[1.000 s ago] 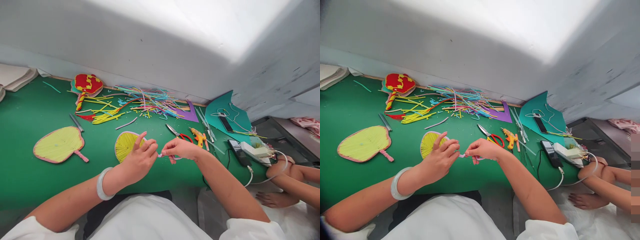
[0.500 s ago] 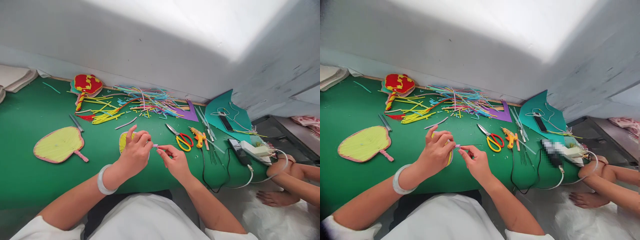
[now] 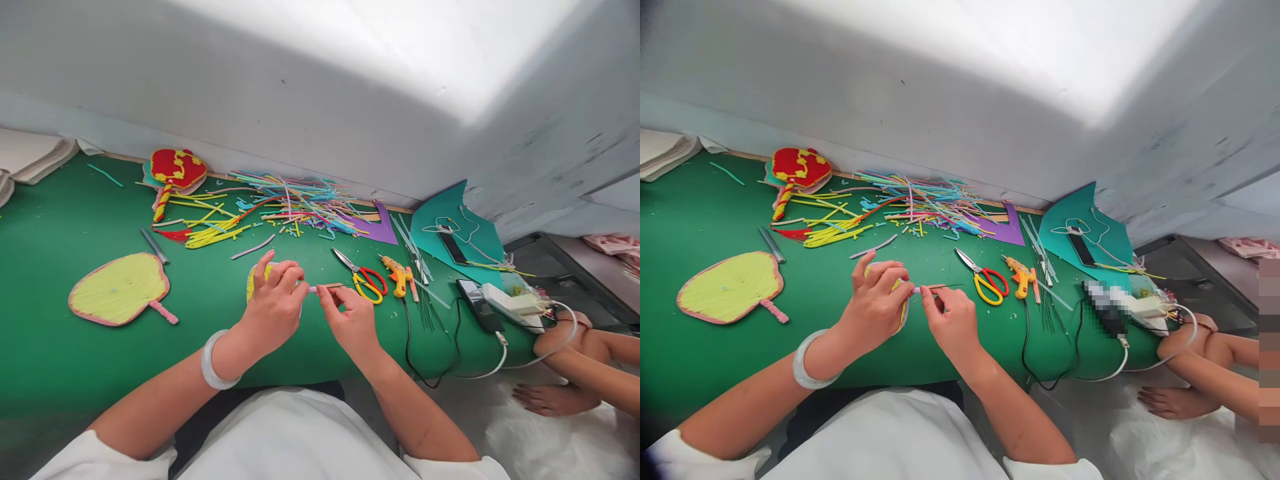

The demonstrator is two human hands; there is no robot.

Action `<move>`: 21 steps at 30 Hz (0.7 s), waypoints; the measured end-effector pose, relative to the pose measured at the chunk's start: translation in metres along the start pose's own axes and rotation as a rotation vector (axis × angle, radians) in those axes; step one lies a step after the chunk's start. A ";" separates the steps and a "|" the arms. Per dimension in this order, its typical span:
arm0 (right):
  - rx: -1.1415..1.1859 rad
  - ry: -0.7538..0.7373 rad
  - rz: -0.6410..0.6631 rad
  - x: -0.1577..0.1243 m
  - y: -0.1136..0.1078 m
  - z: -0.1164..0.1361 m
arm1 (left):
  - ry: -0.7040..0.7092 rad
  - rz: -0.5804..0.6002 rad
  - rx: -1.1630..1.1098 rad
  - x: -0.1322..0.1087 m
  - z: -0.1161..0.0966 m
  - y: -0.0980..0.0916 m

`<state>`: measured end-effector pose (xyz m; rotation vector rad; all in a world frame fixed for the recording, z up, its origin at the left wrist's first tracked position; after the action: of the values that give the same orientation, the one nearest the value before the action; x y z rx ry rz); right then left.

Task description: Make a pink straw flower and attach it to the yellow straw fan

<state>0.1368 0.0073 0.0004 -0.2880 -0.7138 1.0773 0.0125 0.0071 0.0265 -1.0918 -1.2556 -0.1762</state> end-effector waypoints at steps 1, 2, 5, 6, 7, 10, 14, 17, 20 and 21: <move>0.033 0.021 0.017 0.001 0.001 0.000 | -0.003 -0.003 -0.010 0.000 0.000 0.000; 0.071 0.048 0.036 0.002 0.002 -0.001 | -0.008 -0.005 -0.021 0.000 -0.001 0.001; 0.167 0.127 0.082 0.004 0.004 -0.004 | -0.030 -0.002 -0.052 0.001 0.000 0.001; 0.178 0.139 0.087 0.005 0.004 -0.005 | -0.043 0.005 -0.065 0.001 0.001 0.001; 0.179 0.142 0.089 0.006 0.003 -0.005 | -0.063 0.014 -0.081 0.001 0.002 0.001; 0.163 0.125 0.101 0.007 0.000 -0.006 | -0.146 0.063 -0.163 0.001 0.008 0.002; 0.178 0.126 0.139 0.005 0.001 -0.009 | -0.209 0.134 -0.368 0.001 0.007 0.003; 0.189 0.139 0.145 0.003 0.002 -0.011 | -0.289 0.133 -0.533 0.002 0.009 -0.001; 0.172 0.151 0.139 0.001 0.002 -0.013 | -0.518 0.108 -0.767 -0.002 0.024 -0.001; 0.164 0.153 0.135 0.001 0.001 -0.014 | -0.635 0.104 -0.884 -0.005 0.030 0.001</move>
<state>0.1455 0.0103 -0.0101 -0.2773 -0.4710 1.2207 -0.0093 0.0278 0.0187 -2.0818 -1.7320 -0.3386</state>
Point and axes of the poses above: each hand's wrist, its own x-axis towards the middle knuckle, its own y-axis out of the palm, z = x × y, the point moved 10 cm from there along x, towards the middle knuckle, and after that the axes turned 10 degrees about -z, right-handed, at the moved point
